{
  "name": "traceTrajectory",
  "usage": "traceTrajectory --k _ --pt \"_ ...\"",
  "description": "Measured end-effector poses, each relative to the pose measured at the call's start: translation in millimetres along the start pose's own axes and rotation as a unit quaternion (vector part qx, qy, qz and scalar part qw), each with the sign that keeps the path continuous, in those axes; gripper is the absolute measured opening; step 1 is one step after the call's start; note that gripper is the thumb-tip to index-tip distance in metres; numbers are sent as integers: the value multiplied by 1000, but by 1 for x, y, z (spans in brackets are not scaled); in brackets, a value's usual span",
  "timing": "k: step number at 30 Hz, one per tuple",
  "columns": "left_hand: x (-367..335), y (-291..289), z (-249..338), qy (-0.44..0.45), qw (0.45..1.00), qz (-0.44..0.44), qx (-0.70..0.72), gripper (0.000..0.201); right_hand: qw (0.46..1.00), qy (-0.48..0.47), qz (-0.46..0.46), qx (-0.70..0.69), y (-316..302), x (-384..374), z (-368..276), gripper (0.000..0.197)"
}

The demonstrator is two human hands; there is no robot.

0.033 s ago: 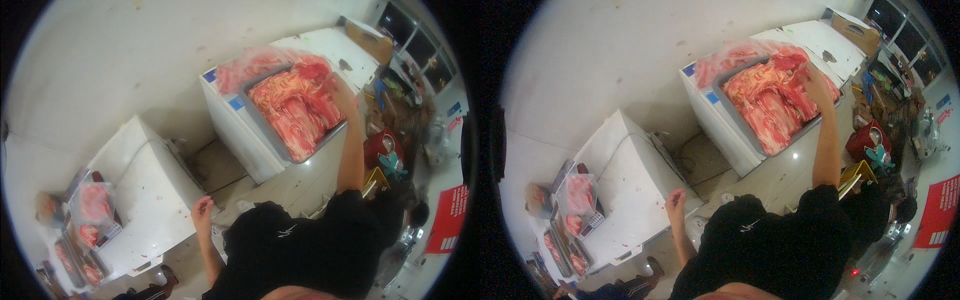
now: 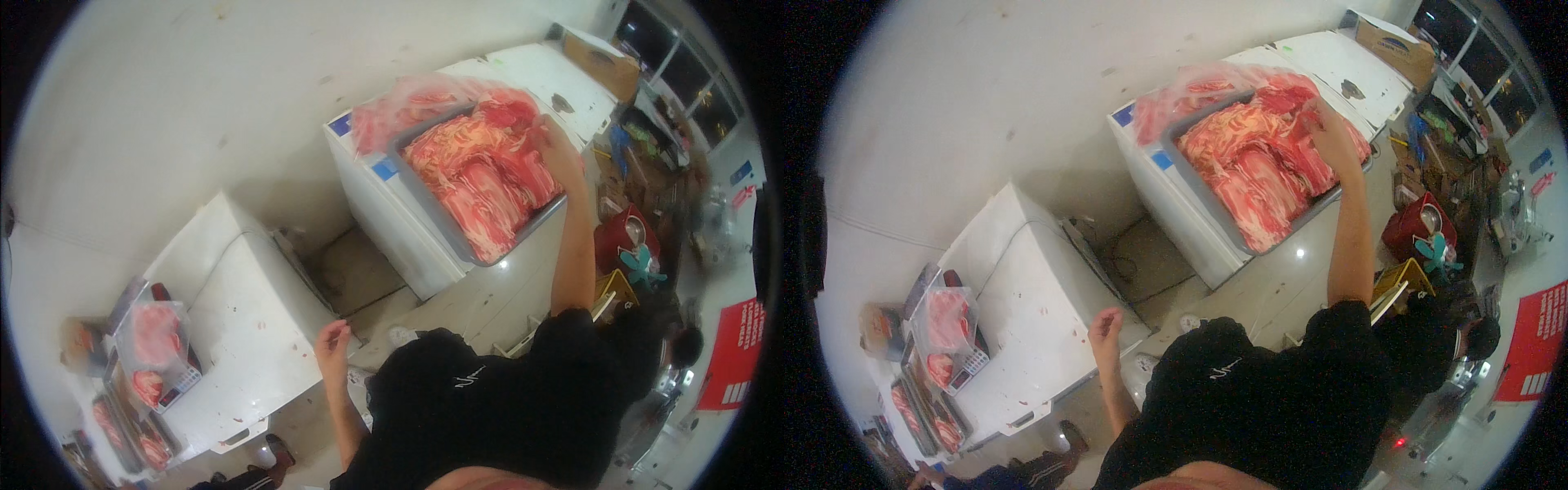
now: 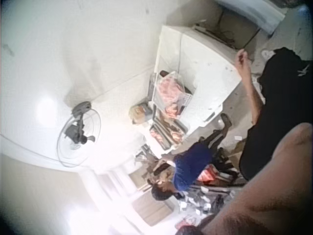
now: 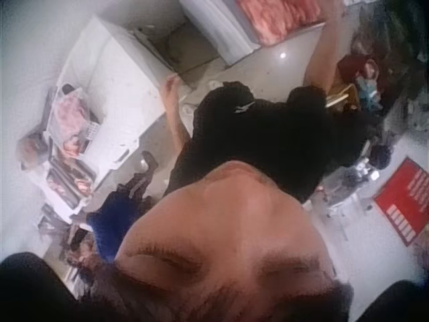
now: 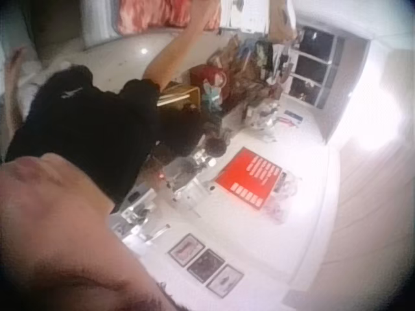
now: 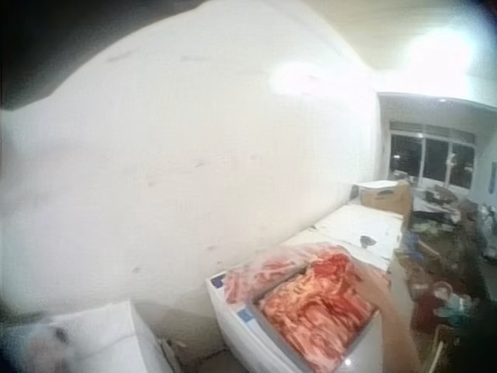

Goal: The person takes thin slices of raw meat from a tray, weighs them on a digital scale, and places them into plastic bags.

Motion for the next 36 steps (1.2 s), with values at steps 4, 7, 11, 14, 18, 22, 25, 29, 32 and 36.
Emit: traceTrajectory --k 4,7,11,14,18,22,25,29,32,36 --pt "-14 26 16 0 998 -67 11 19 998 -46 24 -29 -9 3 -35 12" --pt "-30 65 40 8 988 -156 9 19 993 -84 70 -48 -23 -3 -41 12" --pt "-53 131 91 59 962 -267 -24 25 972 -89 55 -211 -22 -3 -64 13" --pt "-82 193 132 184 945 -263 -67 51 951 -107 2 -291 -13 -8 -65 14" --pt "-128 279 171 420 875 -234 -57 86 884 -139 -71 -440 9 6 -100 17" --pt "-127 332 176 368 884 -288 22 67 804 -117 -86 -576 24 14 -104 22" --pt "-123 343 167 339 893 -295 32 42 799 -78 -1 -597 40 23 -101 26" --pt "-118 337 158 313 897 -311 -19 20 796 17 50 -604 41 38 -74 30" --pt "-118 338 150 402 861 -304 -72 20 806 41 79 -585 40 35 -52 26" --pt "-117 343 143 503 824 -249 -74 25 728 172 94 -657 33 23 -36 15"
Point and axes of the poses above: each hand's wrist, its own x-axis away from the middle knuckle, its own y-axis out of the palm, z = x × y, the point moved 1 cm from there along -x, towards the middle knuckle, and after that the axes turned 5 degrees about x, right-handed, at the moved point
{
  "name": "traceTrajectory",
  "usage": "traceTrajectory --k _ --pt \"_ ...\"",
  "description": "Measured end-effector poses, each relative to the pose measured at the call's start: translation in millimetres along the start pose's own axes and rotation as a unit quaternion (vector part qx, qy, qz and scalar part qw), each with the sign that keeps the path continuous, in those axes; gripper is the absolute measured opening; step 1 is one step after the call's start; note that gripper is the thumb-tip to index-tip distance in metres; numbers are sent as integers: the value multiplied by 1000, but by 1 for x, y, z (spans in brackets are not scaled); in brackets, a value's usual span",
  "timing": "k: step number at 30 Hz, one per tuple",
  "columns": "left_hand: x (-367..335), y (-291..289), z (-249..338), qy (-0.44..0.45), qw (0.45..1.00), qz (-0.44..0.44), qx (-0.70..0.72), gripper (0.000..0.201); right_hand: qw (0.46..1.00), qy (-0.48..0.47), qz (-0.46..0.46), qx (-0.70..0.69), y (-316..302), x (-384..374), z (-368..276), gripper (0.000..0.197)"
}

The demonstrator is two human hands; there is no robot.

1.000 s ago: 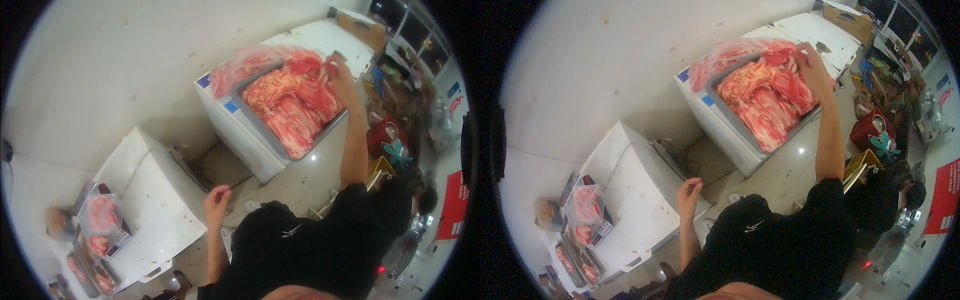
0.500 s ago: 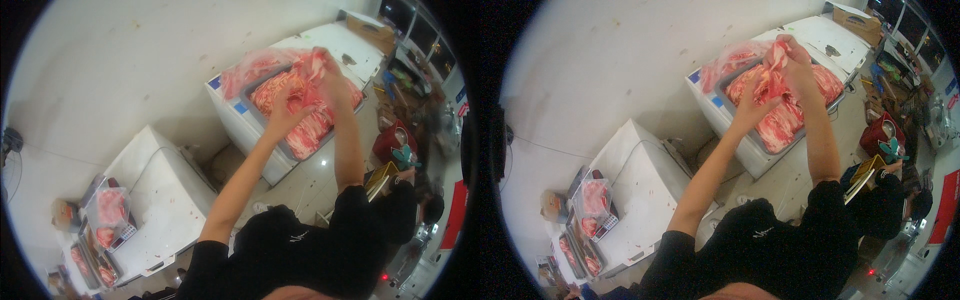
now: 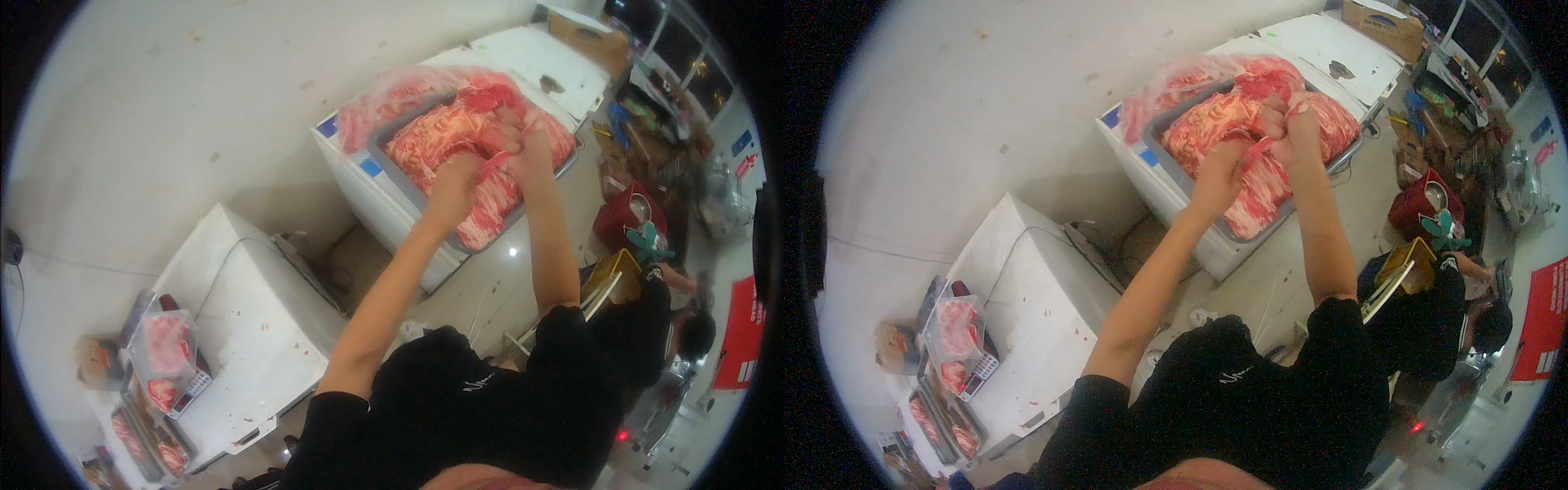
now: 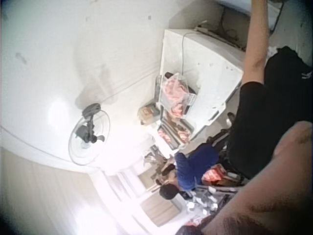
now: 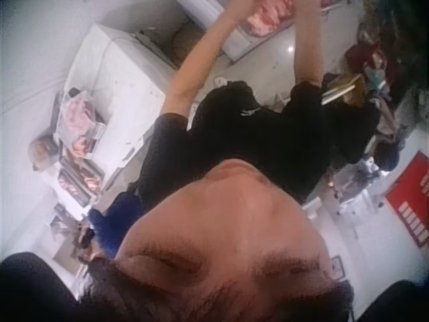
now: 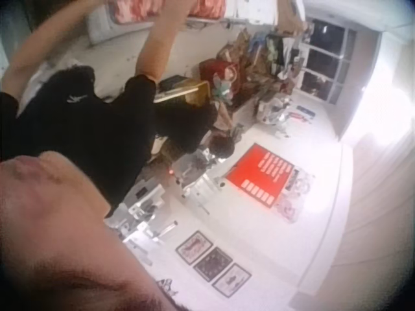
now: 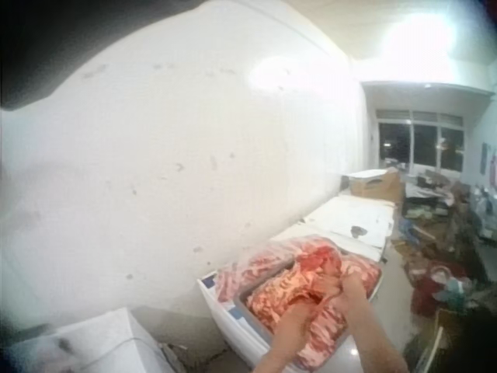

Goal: The person takes thin slices of raw meat from a tray, weighs them on a digital scale, and places them into plastic bags.

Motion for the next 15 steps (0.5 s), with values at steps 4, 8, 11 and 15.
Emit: traceTrajectory --k 4,8,11,15 --pt "-11 1 -5 -7 999 -31 -27 26 994 -8 -77 -78 -8 -20 -31 8" --pt "-24 25 -24 0 998 -57 -40 24 971 -129 -175 -100 -32 -49 -101 13" --pt "-24 23 -42 41 997 -9 -66 20 950 -127 -278 -61 -28 -81 -114 14" --pt "-5 34 -85 -129 978 -95 -131 18 957 -185 -209 77 -51 -112 -117 23"
Point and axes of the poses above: each hand's wrist, its own x-axis away from the middle knuckle, its own y-axis out of the palm, z = x × y, the point moved 1 cm from there along -x, towards the middle knuckle, and after that the axes turned 5 degrees about x, right-handed, at the moved point
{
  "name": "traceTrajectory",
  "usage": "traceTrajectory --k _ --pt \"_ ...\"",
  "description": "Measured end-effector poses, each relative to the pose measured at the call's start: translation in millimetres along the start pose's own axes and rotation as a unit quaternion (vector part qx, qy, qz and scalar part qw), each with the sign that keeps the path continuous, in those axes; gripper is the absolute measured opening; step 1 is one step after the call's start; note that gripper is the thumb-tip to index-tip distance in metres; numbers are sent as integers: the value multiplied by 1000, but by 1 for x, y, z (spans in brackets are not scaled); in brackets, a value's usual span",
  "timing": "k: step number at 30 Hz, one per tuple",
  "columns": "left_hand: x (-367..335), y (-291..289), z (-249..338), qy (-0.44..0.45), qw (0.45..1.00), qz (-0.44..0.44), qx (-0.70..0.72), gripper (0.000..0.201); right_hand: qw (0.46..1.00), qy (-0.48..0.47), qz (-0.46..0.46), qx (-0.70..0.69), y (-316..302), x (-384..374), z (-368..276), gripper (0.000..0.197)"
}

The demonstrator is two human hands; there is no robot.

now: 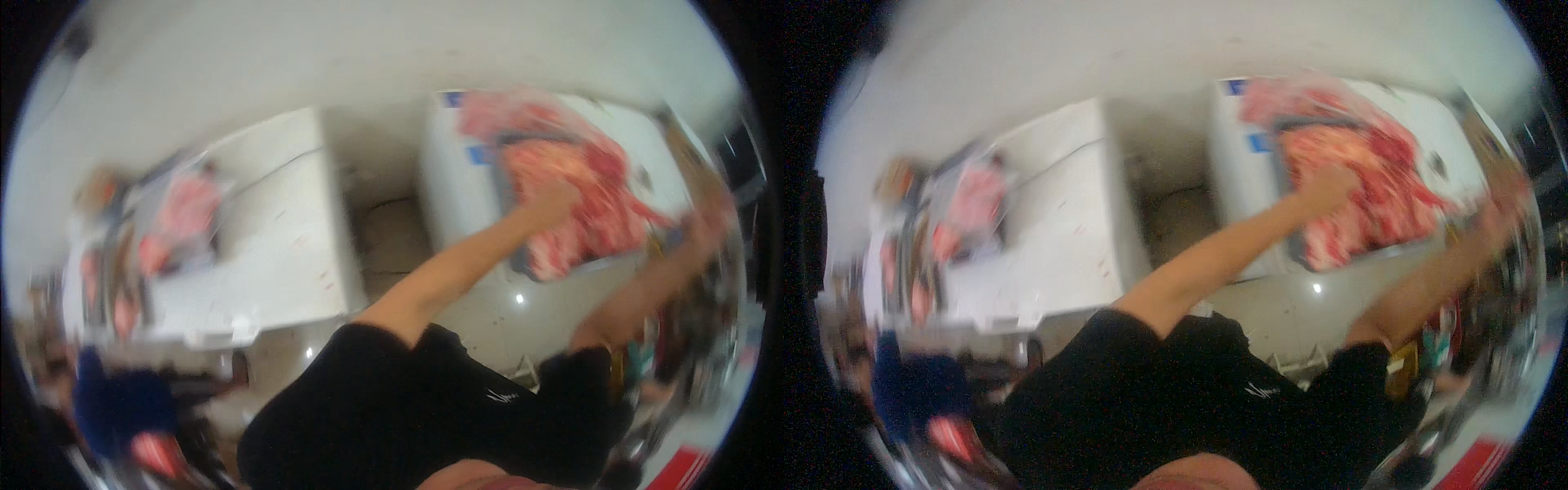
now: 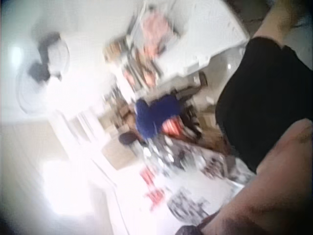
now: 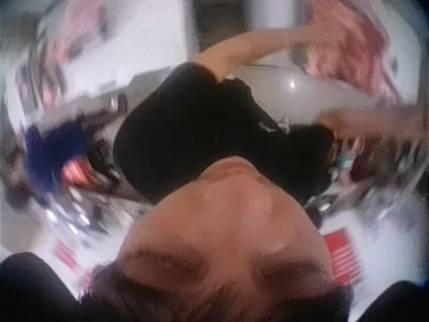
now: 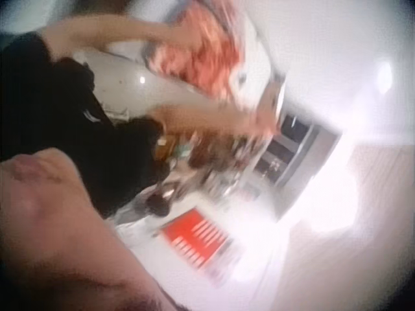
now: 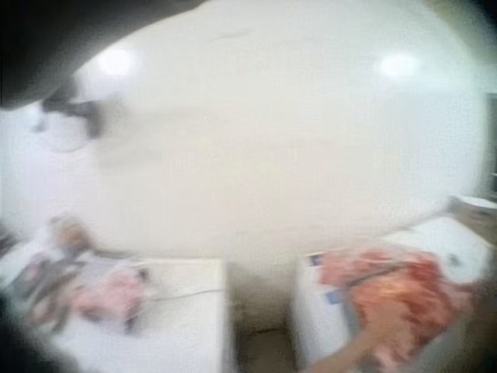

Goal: The person takes thin slices of raw meat from a tray, weighs them on a digital scale, and places them into plastic bags.

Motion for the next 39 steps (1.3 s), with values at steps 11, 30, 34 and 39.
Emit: traceTrajectory --k 11,30,34,39 --pt "41 -84 38 -50 935 84 341 35 952 -55 112 280 122 101 59 37" --pt "434 -344 29 -274 905 266 -187 33 657 723 -142 -158 470 470 283 32" --pt "456 -418 26 -274 887 280 -245 29 715 662 -196 -113 499 475 308 27" --pt "466 -532 -33 -263 842 261 -393 24 819 426 -374 87 588 454 340 21"
Point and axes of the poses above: each hand's wrist, its own x-axis away from the middle knuckle, its own y-axis out of the palm, z = x × y, the point moved 1 cm from there along -x, towards the middle knuckle, and after that the axes turned 5 degrees about x, right-handed, at the moved point
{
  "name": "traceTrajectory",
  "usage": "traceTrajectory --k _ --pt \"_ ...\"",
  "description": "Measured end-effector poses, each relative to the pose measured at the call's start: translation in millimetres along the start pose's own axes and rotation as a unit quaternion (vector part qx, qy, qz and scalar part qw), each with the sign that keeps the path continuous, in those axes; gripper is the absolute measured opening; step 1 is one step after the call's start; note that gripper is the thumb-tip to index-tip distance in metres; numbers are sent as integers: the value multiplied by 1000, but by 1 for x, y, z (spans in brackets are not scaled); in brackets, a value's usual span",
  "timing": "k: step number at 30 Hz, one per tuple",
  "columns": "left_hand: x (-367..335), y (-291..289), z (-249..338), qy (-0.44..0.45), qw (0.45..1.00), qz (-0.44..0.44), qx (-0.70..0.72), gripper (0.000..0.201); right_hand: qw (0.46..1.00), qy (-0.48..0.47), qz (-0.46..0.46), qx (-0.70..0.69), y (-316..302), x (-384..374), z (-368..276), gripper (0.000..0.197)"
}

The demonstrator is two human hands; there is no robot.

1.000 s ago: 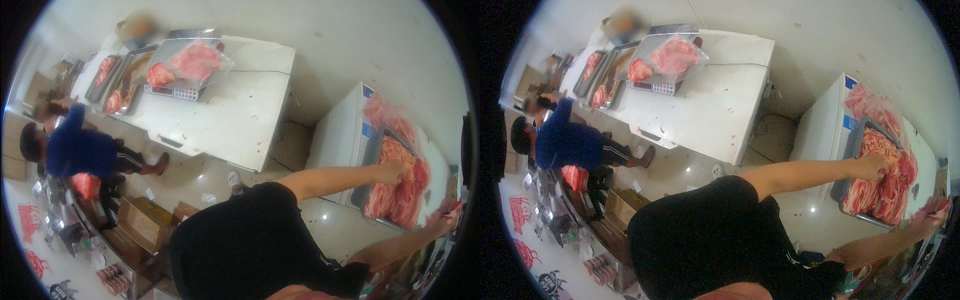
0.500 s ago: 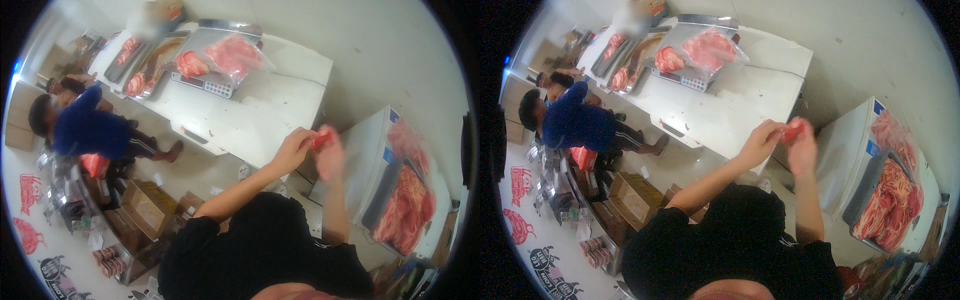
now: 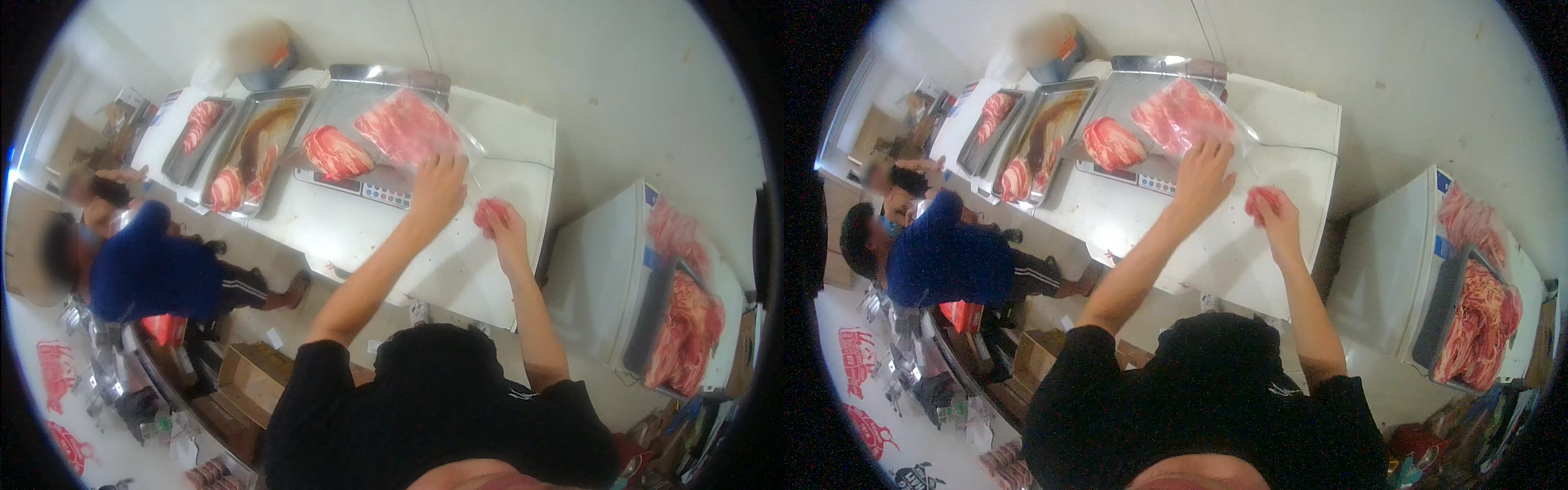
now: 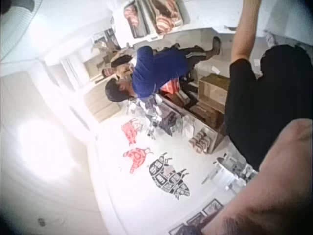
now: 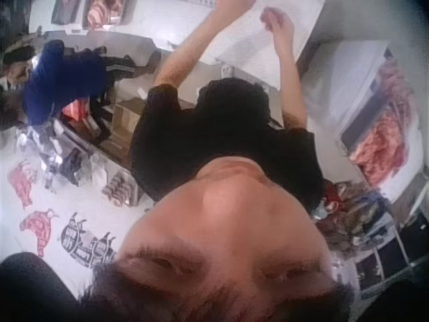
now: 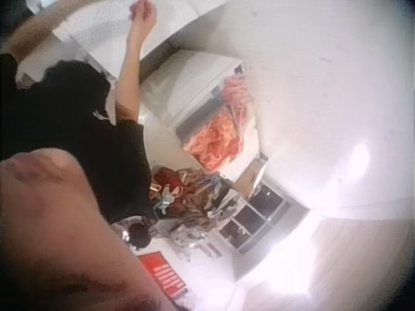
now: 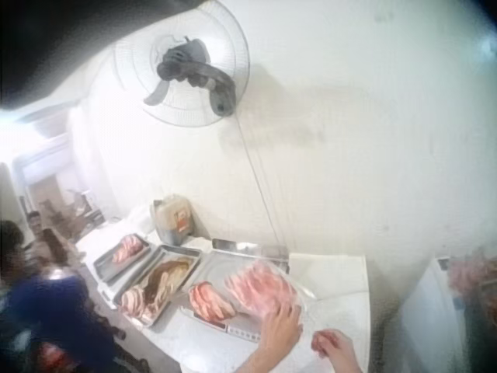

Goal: The person takes thin slices of raw meat from a tray, weighs them on a digital scale, and places them into plastic bags.

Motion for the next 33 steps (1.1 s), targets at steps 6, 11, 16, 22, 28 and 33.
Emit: traceTrajectory --k 6,11,16,22,28,33 --pt "-49 8 -47 18 997 -52 46 12 993 -79 40 -77 63 -92 -14 25" --pt "-41 -2 -59 44 983 75 161 11 960 -176 -80 204 81 -154 4 40" --pt "-37 -3 -65 18 974 70 215 13 854 -312 -89 406 103 -188 -30 49" --pt "-25 -15 -61 -39 962 26 271 10 800 -392 -160 425 100 -222 -28 59" --pt "33 -54 -50 -54 935 -53 345 15 846 -323 -175 386 96 -170 -37 68" --pt "101 -58 -42 -124 900 -139 395 19 677 -384 -134 614 103 -155 -55 64"
Point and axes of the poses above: each hand's wrist, its own x-axis away from the middle knuckle, its own y-axis out of the palm, z = x × y, the point moved 1 cm from there along -x, towards the middle knuckle, and after that the axes turned 5 degrees about x, right-handed, at the moved point
